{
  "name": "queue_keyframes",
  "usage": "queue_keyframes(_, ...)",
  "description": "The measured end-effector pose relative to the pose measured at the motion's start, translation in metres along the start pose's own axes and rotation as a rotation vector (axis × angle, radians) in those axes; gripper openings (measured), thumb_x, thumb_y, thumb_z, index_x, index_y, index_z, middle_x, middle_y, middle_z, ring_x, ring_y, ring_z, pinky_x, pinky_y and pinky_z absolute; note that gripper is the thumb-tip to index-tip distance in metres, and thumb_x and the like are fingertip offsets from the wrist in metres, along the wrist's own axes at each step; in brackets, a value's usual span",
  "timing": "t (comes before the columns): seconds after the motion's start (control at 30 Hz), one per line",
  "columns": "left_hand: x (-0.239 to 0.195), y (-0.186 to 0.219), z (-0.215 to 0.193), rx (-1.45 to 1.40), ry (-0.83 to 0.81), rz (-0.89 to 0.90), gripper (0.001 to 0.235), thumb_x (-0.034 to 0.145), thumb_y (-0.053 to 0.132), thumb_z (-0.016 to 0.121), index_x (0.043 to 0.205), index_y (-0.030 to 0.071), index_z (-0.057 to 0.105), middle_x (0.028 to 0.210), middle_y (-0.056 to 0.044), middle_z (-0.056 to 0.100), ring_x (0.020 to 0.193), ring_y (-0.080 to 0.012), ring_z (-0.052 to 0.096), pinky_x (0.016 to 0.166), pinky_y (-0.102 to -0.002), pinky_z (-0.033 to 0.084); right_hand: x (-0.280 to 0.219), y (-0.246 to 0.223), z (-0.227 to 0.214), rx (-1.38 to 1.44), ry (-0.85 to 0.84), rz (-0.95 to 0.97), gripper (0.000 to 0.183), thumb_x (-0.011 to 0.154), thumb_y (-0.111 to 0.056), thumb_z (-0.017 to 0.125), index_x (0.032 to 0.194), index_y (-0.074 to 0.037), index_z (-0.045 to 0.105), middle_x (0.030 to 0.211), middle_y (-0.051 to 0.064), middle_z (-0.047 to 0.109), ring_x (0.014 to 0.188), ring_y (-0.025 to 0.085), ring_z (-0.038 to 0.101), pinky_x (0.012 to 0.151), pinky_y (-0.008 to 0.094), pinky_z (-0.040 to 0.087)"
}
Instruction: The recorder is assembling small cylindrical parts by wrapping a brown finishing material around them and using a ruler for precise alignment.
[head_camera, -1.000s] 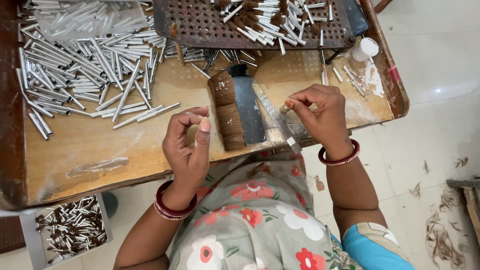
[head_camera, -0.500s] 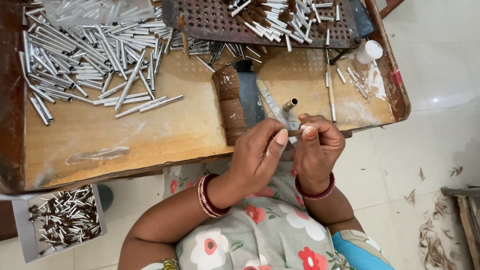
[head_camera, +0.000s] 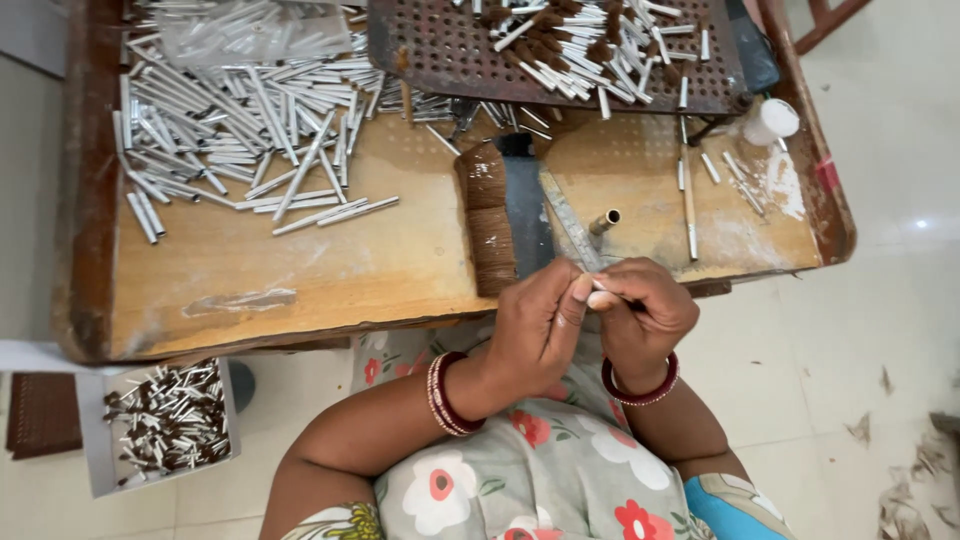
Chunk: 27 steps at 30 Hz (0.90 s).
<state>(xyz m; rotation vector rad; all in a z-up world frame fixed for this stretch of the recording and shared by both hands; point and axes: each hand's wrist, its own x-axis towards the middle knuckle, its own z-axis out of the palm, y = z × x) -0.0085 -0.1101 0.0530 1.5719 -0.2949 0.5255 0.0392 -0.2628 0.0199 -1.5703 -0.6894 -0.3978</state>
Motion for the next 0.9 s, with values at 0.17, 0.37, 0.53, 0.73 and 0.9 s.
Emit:
queue_keyframes(0.17, 0.0, -0.002, -0.019, 0.019, 0.012, 0.031, 0.018, 0.113, 0.016, 0.052, 0.101, 0.003, 0.056, 0.086, -0.016, 0.057, 0.072, -0.0316, 0.06, 0.065, -0.039, 0.048, -0.003, -0.001, 0.027, -0.242, 0.102, -0.196, 0.021, 0.108, -0.018, 0.07, 0.099, -0.001, 0.062, 0.097, 0.008, 0.066, 0.081, 0.017, 0.064, 0.073, 0.027, 0.052)
queue_keyframes(0.37, 0.07, -0.03, -0.144, 1.189, -0.108, -0.098, 0.025, 0.08, 0.003, 0.063, 0.105, 0.007, 0.065, 0.103, -0.015, 0.064, 0.09, -0.0366, 0.067, 0.066, -0.048, 0.056, 0.001, 0.011, 0.011, -0.039, 0.204, -0.183, 0.03, 0.115, -0.027, 0.062, 0.103, -0.002, 0.05, 0.098, 0.008, 0.054, 0.074, 0.013, 0.058, 0.069, 0.025, 0.053)
queue_keyframes(0.53, 0.091, -0.049, -0.215, 1.401, -0.044, -0.072, 0.014, 0.08, 0.003, 0.071, 0.093, 0.008, 0.074, 0.101, -0.015, 0.064, 0.094, -0.036, 0.066, 0.071, -0.047, 0.055, 0.006, 0.012, 0.001, -0.045, 0.224, -0.196, 0.031, 0.115, -0.025, 0.064, 0.102, 0.0, 0.05, 0.094, 0.009, 0.054, 0.07, 0.013, 0.058, 0.066, 0.026, 0.053)
queue_keyframes(0.73, 0.092, -0.053, -0.2, 1.501, -0.125, -0.278, 0.02, 0.067, 0.013, 0.078, 0.085, 0.006, 0.077, 0.105, -0.015, 0.063, 0.103, -0.0341, 0.061, 0.077, -0.049, 0.051, 0.003, 0.008, 0.004, -0.119, 0.192, -0.176, 0.035, 0.114, -0.032, 0.066, 0.106, 0.0, 0.053, 0.095, 0.009, 0.056, 0.073, 0.014, 0.06, 0.068, 0.024, 0.051)
queue_keyframes(0.9, 0.083, -0.069, -0.205, 1.448, -0.092, -0.247, 0.024, 0.076, 0.019, 0.081, 0.092, 0.002, 0.076, 0.122, -0.018, 0.056, 0.121, -0.0366, 0.05, 0.085, -0.055, 0.045, 0.003, 0.0, 0.005, -0.14, 0.19, -0.179, 0.038, 0.112, -0.035, 0.067, 0.104, -0.001, 0.054, 0.095, 0.009, 0.056, 0.073, 0.013, 0.059, 0.066, 0.024, 0.051)
